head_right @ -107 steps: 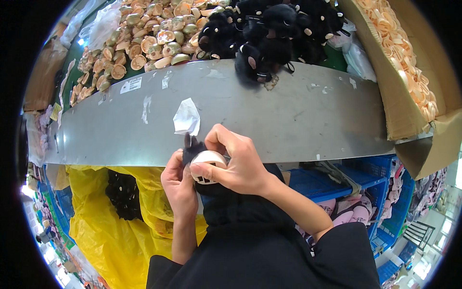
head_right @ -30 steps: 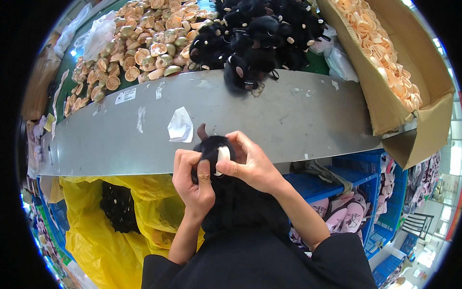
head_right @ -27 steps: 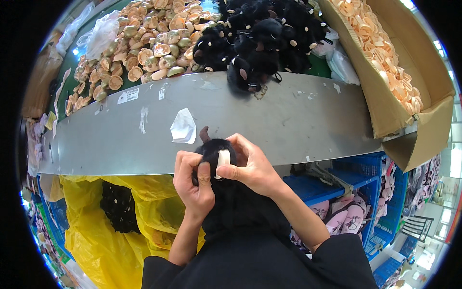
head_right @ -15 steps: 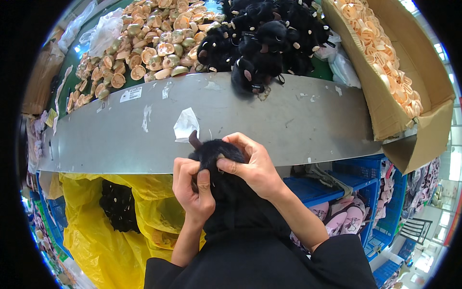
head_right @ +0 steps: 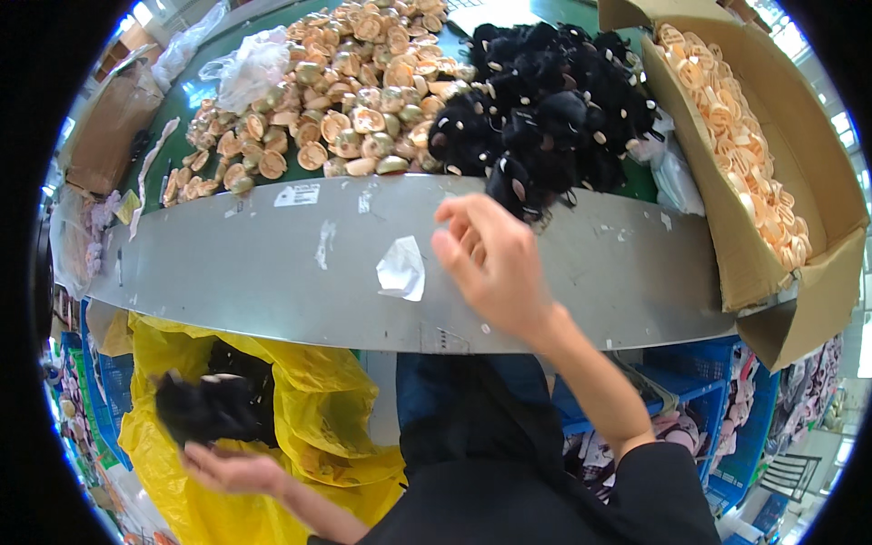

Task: The person repeatedly picks up small black plush toys from a metal table, opens them, and inserts small white stuffing pieces by hand. The person then closes the toys and places them back on the table. The process is repeated for multiple toys in a repetitive assembly-line manner.

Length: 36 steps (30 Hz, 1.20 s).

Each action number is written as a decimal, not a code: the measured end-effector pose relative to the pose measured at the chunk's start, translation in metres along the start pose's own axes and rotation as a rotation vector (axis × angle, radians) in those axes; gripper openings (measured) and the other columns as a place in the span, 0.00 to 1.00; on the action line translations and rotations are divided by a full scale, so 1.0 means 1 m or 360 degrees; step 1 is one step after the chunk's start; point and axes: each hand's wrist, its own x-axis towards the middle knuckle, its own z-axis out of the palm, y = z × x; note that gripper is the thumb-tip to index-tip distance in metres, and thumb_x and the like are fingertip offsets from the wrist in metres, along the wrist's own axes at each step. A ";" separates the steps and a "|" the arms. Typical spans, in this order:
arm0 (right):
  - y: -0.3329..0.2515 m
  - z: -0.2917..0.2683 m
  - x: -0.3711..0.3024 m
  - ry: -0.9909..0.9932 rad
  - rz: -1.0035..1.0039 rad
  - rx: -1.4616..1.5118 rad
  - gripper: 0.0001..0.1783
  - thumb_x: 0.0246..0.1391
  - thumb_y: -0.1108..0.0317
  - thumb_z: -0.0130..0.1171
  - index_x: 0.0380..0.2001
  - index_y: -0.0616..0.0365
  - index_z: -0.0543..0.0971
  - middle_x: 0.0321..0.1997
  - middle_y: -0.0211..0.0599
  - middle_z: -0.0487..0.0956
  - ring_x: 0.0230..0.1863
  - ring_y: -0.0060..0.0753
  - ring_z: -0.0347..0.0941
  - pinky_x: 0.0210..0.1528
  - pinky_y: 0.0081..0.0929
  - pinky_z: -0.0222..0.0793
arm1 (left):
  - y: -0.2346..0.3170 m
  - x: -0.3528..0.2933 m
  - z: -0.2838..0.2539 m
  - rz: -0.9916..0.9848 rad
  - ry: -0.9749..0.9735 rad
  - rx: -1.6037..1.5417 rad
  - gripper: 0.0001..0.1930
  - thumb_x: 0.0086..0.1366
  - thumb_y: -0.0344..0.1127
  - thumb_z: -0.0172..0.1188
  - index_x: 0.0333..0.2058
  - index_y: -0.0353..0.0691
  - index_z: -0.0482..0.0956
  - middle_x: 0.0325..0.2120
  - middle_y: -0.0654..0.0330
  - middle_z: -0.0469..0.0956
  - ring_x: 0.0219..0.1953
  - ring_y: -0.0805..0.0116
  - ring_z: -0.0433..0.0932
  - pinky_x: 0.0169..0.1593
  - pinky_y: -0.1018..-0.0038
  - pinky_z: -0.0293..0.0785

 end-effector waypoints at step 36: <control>0.088 -0.069 0.156 -0.0577 0.0356 -0.1279 0.29 0.53 0.46 0.66 0.47 0.59 0.82 0.40 0.48 0.85 0.47 0.50 0.81 0.48 0.45 0.76 | 0.006 -0.148 0.115 -0.0507 -0.2077 -0.0516 0.07 0.64 0.27 0.53 0.40 0.36 0.68 0.33 0.60 0.71 0.29 0.79 0.65 0.33 0.83 0.63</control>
